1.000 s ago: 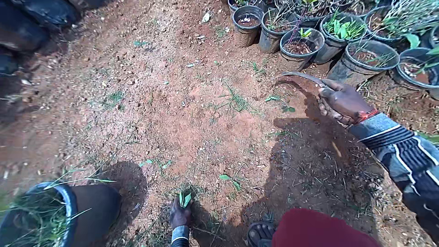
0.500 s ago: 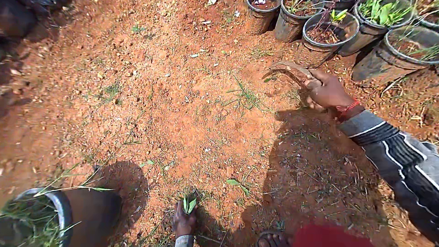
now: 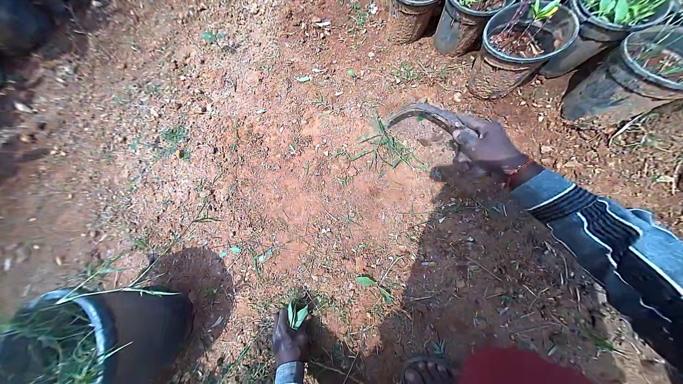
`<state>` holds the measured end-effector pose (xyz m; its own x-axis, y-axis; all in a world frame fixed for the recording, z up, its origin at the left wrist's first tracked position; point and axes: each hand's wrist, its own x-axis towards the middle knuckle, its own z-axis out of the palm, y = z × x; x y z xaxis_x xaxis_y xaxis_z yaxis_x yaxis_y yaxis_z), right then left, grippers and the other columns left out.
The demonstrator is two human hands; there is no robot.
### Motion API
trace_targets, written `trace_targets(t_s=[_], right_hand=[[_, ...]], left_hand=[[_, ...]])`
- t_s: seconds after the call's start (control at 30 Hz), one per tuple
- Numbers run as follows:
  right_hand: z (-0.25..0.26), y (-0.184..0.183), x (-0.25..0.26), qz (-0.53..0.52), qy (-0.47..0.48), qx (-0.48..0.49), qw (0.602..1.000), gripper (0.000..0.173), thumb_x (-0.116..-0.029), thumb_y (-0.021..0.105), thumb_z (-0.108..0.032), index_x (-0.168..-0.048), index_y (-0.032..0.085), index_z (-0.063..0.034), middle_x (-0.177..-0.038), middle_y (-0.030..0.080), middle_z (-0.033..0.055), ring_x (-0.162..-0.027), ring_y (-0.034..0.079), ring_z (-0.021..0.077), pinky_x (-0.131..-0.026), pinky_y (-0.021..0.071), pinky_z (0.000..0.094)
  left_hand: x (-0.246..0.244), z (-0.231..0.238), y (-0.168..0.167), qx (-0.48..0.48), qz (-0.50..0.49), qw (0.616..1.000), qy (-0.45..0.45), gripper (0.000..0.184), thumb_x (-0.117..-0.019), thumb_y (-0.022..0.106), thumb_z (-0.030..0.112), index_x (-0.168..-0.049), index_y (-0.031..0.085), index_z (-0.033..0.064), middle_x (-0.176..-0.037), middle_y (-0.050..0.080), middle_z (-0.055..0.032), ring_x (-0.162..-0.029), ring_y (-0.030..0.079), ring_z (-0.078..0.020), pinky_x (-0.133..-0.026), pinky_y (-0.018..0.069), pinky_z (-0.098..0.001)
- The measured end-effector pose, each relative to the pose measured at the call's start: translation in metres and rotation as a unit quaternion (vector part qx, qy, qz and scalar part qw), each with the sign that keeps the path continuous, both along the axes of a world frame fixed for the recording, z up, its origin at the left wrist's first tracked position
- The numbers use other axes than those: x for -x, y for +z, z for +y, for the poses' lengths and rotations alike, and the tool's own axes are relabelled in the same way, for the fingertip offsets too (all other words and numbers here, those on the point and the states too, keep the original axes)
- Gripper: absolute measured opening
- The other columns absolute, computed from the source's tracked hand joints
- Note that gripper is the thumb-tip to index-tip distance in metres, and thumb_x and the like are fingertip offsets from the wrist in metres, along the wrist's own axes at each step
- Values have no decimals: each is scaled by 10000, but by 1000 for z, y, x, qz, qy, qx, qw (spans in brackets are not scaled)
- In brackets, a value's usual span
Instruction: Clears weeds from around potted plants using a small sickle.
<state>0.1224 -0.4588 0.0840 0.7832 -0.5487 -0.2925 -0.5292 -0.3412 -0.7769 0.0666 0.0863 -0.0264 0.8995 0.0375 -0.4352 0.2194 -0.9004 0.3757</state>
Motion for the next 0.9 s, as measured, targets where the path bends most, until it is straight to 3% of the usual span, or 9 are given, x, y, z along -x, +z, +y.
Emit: trace_targets(t_s=[0.13, 0.27, 0.4, 0.47, 0.53, 0.6, 0.7, 0.8, 0.9], right_hand=[[-63, -19, -56, 88, -103, 46, 990, 364, -1039, 488, -159, -1361, 572, -11, -1194, 621, 281, -1001, 631, 391, -851, 497, 598], [-61, -51, -95, 69, -100, 93, 988, 533, -1011, 502, -125, -1527, 434, -6, -1380, 559, 341, -1270, 561, 505, -1026, 428, 688], [-33, -27, -66, -7, -129, -34, 991, 464, -1070, 443, -169, -1524, 458, -76, -1243, 608, 235, -946, 630, 307, -818, 523, 508], [-31, -16, -59, -23, -182, -110, 977, 387, -1099, 406, -238, -1465, 489, -147, -976, 606, 78, -665, 577, 136, -589, 514, 315], [-41, -10, -73, -54, -227, -188, 954, 302, -1105, 383, -290, -1356, 505, -174, -807, 545, 5, -533, 510, 78, -475, 458, 236], [-66, -17, -100, -31, -222, -124, 967, 296, -1095, 382, -276, -1290, 536, -116, -869, 556, 19, -620, 534, 91, -547, 480, 264], [-94, -30, -130, 78, -123, 41, 989, 360, -1078, 408, -116, -1341, 537, 94, -1305, 573, 293, -1161, 584, 368, -972, 457, 565], [-84, -33, -136, 179, -17, 137, 974, 345, -1080, 411, -75, -1283, 539, 173, -1331, 546, 386, -1262, 546, 493, -1023, 416, 657], [-63, -39, -114, 159, 24, 91, 983, 423, -1123, 369, -197, -1362, 538, 108, -1355, 552, 360, -1272, 539, 489, -1044, 394, 667]], left_hand=[[0, -2, 0, -17, 9, 1000, -4, 623, -831, 836, 163, -1353, 584, -66, -1355, 593, -311, -1271, 581, -458, -1085, 440, -599], [-2, -3, 2, -16, 19, 1000, 1, 614, -843, 830, 163, -1360, 580, -53, -1361, 595, -294, -1278, 581, -435, -1097, 437, -582], [-2, -3, 2, -16, 30, 999, 4, 615, -844, 831, 189, -1359, 586, -40, -1373, 590, -290, -1286, 575, -443, -1090, 436, -600], [-2, -4, 4, -18, 35, 999, 4, 614, -840, 827, 178, -1359, 585, -43, -1373, 590, -289, -1285, 574, -446, -1086, 436, -606], [-1, -5, 6, -18, 42, 999, 7, 625, -843, 825, 173, -1371, 574, -47, -1385, 582, -290, -1292, 569, -442, -1093, 429, -605], [-1, -6, 8, -16, 42, 999, 6, 629, -841, 828, 172, -1370, 574, -54, -1379, 583, -296, -1284, 574, -447, -1092, 433, -602], [-1, -10, 12, -32, 47, 998, 4, 666, -847, 825, 189, -1401, 551, -60, -1418, 549, -311, -1312, 553, -456, -1107, 430, -588], [-4, -9, 15, -57, 71, 996, 0, 656, -871, 806, 224, -1420, 547, -24, -1435, 548, -281, -1315, 559, -432, -1093, 445, -577], [-4, -11, 13, -55, 69, 996, 3, 661, -881, 797, 237, -1436, 537, -10, -1446, 543, -270, -1320, 559, -424, -1091, 449, -575]])
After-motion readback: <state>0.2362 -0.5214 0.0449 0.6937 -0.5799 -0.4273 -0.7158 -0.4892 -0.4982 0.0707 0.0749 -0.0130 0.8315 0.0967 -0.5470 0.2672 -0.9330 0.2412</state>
